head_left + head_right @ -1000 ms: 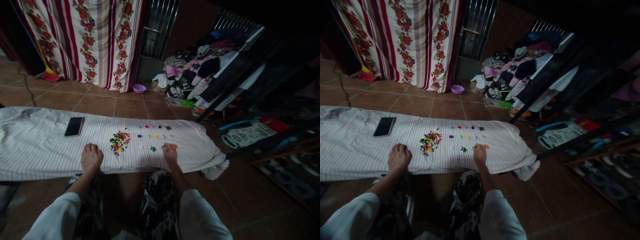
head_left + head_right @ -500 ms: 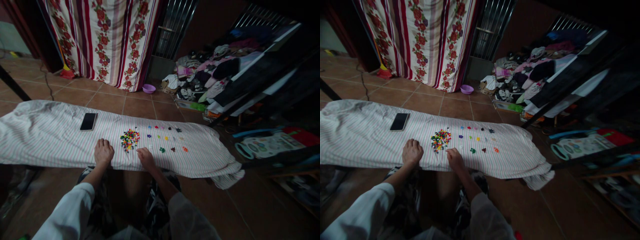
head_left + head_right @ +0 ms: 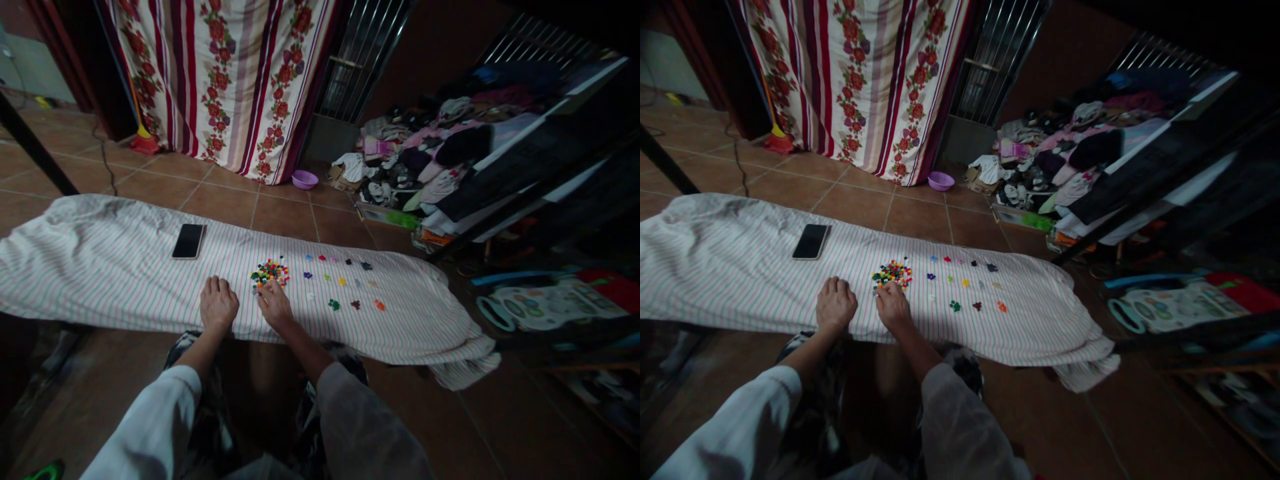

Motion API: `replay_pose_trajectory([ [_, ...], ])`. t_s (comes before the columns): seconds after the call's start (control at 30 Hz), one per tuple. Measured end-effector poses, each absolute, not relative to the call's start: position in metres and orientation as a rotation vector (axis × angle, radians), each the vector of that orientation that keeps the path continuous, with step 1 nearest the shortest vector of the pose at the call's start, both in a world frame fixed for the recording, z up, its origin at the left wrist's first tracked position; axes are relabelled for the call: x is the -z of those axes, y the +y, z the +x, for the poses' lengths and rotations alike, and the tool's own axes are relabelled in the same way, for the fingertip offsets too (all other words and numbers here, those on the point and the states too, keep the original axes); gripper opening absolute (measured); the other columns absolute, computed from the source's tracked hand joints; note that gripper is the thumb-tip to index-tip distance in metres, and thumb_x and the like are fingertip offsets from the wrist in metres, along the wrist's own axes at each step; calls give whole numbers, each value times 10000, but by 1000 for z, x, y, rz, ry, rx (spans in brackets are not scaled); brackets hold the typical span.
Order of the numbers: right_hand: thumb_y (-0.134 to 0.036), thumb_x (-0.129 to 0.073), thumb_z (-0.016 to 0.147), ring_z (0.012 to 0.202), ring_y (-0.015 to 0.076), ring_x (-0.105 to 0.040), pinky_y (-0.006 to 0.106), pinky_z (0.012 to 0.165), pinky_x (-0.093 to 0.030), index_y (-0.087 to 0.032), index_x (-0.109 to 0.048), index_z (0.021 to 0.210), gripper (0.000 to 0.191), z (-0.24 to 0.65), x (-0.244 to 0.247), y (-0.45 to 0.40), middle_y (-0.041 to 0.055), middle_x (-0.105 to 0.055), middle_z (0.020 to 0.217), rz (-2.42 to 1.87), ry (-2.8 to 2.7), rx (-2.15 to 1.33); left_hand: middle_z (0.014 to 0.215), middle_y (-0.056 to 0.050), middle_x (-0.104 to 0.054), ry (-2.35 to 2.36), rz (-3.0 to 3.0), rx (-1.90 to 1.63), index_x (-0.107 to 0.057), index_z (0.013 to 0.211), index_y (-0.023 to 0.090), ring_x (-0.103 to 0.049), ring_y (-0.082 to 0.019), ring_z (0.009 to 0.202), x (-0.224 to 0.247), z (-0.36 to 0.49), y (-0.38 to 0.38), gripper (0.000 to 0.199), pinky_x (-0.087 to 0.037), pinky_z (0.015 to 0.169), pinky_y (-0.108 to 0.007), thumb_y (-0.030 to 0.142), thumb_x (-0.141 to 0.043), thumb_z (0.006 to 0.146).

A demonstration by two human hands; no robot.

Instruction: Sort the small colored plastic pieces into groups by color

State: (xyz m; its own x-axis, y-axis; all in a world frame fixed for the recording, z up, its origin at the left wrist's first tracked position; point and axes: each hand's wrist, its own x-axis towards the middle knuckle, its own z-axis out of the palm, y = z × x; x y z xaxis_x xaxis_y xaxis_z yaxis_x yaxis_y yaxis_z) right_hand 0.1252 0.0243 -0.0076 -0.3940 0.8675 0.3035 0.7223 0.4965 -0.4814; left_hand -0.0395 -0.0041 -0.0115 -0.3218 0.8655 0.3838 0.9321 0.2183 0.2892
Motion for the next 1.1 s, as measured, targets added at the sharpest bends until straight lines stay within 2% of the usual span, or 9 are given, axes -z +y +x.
replay_pose_trajectory([
  [0.2,-182,-536,892,991,174,-534,273,876,-459,-260,-687,1054,235,107,7,36,45,-555,1028,-1448,-2362,-305,1273,-197,-563,-2351,-1734,675,-609,1043,93,-447,-313,1262,9,-39,-4,316,-408,973,-432,223,-375,875],
  [0.5,-159,-532,881,987,170,-561,277,880,-459,-213,-678,980,184,105,3,35,57,-581,1036,-1418,-2268,-349,1268,-203,-566,-2370,-1760,683,-606,1042,73,-442,-329,1275,5,-40,-5,336,-400,1001,-434,212,-350,875],
  [0.7,-182,-524,859,810,144,-577,273,813,-465,-195,-648,949,153,114,-9,36,38,-623,951,-1460,-2073,-475,1303,-230,-551,-2405,-1790,676,-608,1074,35,-425,-338,1308,3,-40,-7,388,-382,1039,-438,213,-318,885],
  [0.8,-148,-532,811,769,140,-585,261,774,-470,-183,-650,917,163,125,-16,37,30,-642,879,-1514,-1930,-543,1373,-256,-505,-2394,-1823,644,-587,1164,5,-374,-345,1365,8,-40,-8,460,-341,1087,-449,237,-286,904],
  [0.9,-128,-532,755,734,135,-591,252,741,-477,-187,-657,888,192,139,-22,34,15,-654,842,-1537,-1805,-592,1448,-276,-427,-2376,-1918,551,-486,1324,-28,-309,-355,1413,15,-40,-11,557,-271,1138,-485,296,-294,914],
  [1.1,-157,-506,702,706,138,-605,263,732,-491,-204,-659,835,209,155,-22,26,-11,-669,792,-1516,-1668,-672,1537,-214,-315,-2399,-2077,354,-366,1436,1,-196,-355,1459,15,-42,-18,642,-172,1181,-514,384,-298,925],
])
